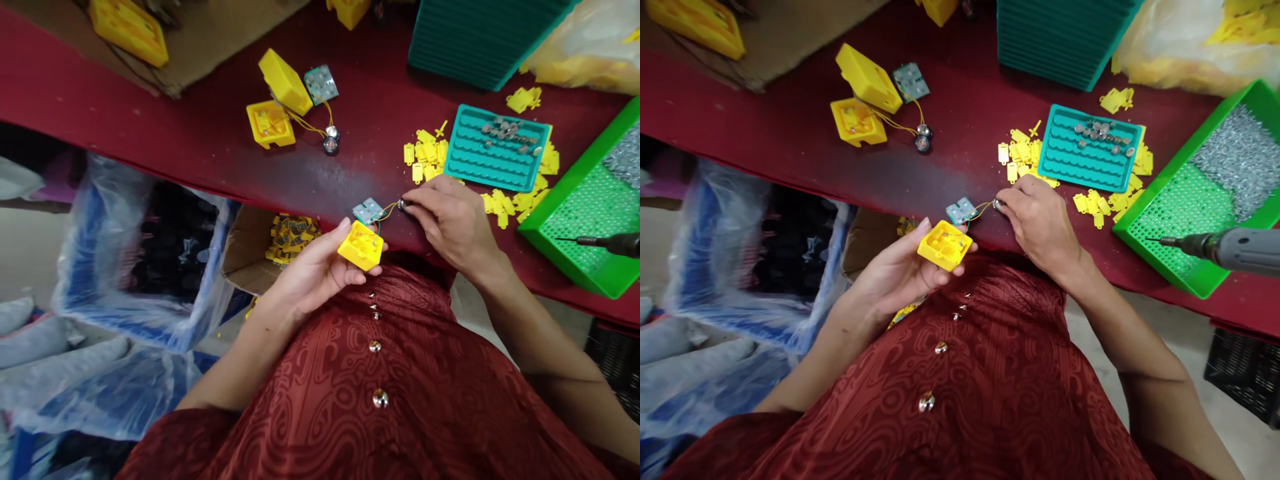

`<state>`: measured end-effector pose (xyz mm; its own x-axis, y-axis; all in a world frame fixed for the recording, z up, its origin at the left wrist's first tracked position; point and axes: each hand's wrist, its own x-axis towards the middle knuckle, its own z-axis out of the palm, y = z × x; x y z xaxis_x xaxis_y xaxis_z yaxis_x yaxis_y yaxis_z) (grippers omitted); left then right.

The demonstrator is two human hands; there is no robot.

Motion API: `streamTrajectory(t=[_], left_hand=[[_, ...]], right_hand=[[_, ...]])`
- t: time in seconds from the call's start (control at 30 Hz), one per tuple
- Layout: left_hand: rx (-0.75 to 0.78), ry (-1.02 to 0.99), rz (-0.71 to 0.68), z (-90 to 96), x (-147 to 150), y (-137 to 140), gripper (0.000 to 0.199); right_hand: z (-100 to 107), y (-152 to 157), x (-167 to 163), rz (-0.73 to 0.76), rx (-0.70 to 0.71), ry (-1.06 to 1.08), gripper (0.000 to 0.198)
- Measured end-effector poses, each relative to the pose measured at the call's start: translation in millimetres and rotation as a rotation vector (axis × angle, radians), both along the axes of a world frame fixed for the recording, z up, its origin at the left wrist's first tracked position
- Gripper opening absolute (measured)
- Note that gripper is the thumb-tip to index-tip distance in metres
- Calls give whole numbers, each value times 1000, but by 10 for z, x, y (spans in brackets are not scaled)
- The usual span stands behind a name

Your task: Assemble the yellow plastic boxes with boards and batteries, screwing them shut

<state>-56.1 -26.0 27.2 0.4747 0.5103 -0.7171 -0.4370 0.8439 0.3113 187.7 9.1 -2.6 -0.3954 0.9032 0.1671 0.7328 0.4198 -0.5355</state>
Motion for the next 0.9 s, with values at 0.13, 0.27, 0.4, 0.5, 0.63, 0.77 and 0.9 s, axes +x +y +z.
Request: streamTrajectory(t=[0.13, 0.27, 0.4, 0.5, 0.63, 0.77, 0.9], left_hand=[[24, 23, -5, 7, -2, -11, 37], [35, 20, 12, 28, 9, -37, 34], [5, -15, 55, 77, 62, -55, 21], [31, -7, 91, 120, 113, -31, 22], [128, 88, 100, 130, 201, 25, 26], [202, 85, 114, 78, 282, 30, 16], [249, 46, 111, 17, 289, -3, 30]], right_hand=[[-11, 2, -29, -19, -13, -83, 23], [-38, -35, -53, -48, 23, -118, 28], [-30, -59, -29, -94, 28, -62, 21], [84, -96, -16, -177, -53, 168, 13], [327, -217, -64, -265, -266, 464, 7], [443, -347, -133, -183, -227, 428, 7], [382, -405, -152, -116, -113, 285, 9]])
